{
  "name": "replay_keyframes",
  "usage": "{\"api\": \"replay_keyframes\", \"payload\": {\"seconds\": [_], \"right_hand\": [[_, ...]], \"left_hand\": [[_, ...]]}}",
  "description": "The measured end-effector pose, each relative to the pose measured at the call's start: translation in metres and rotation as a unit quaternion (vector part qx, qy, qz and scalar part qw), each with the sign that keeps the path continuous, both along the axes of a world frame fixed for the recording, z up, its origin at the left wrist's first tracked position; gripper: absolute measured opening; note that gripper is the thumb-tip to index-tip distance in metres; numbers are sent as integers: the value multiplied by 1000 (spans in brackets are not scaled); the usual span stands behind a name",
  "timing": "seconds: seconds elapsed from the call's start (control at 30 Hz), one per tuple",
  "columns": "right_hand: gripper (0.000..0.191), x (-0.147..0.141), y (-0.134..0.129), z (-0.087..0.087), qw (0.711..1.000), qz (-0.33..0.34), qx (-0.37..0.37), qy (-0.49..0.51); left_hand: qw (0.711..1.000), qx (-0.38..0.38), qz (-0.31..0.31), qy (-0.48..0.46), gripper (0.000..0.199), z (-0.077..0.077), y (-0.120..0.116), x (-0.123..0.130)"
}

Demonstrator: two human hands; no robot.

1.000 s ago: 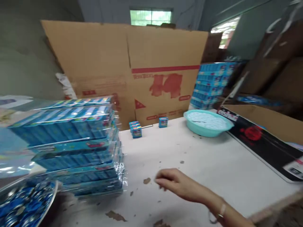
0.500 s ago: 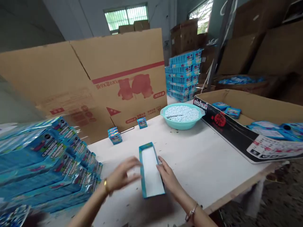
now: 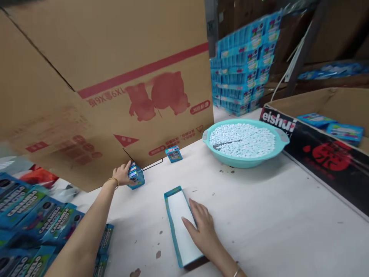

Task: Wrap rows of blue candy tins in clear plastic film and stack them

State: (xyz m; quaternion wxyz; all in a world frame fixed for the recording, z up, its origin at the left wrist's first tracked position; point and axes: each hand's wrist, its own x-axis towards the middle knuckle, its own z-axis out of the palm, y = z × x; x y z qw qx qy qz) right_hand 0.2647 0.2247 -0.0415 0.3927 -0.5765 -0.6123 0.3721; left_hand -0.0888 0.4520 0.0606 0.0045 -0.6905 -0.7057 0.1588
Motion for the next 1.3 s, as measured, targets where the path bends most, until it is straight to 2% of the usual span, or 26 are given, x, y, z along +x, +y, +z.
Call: {"api": "replay_keyframes", "payload": {"seconds": [0.07, 0.17, 0.27, 0.33, 0.4, 0.47, 0.53, 0.6, 0.73, 0.83, 0.93, 1.0, 1.1, 1.2, 1.3], "right_hand": [[60, -4, -3, -5, 999, 11, 4, -41], [65, -11, -9, -5, 997, 25, 12, -78], [75, -17, -11, -4, 994, 29, 34, -95], [81, -19, -11, -4, 993, 20, 49, -108], [85, -21, -11, -5, 991, 9, 61, -121], [88, -22, -11, -6, 989, 3, 70, -134], [90, -23, -10, -7, 986, -6, 78, -145], [91, -25, -9, -8, 984, -29, 86, -156], [88, -32, -8, -7, 980, -60, 89, -165], [89, -34, -10, -6, 983, -47, 85, -153], [88, -26, -5, -1, 992, 4, 52, -113], [78, -14, 8, 8, 998, 43, 5, -45], [61, 7, 42, 28, 993, 48, -44, 100], [72, 13, 76, 45, 986, 79, -41, 141], [86, 4, 87, 47, 981, 162, -34, 97]], "left_hand": [[1000, 30, 1, 5, 121, -1, -3, 8], [994, 86, 60, -20, 113, 5, -21, 27], [970, 166, 92, -149, 114, 18, -56, 52], [938, 178, 49, -293, 115, 26, -84, 72], [900, 146, -20, -411, 114, 29, -109, 94], [883, 99, -80, -452, 111, 26, -128, 117], [893, 66, -123, -428, 109, 22, -139, 137], [916, 40, -161, -365, 109, 19, -143, 154], [952, 9, -209, -224, 104, 23, -140, 180], [967, 2, -211, -141, 101, 28, -137, 197], [974, 12, -215, -75, 104, 24, -132, 205], [971, -1, -235, -52, 113, 19, -128, 204], [963, -52, -259, -46, 128, 12, -121, 198], [963, -65, -256, -46, 133, 8, -116, 196], [965, -59, -252, -49, 128, 7, -115, 197]]}}
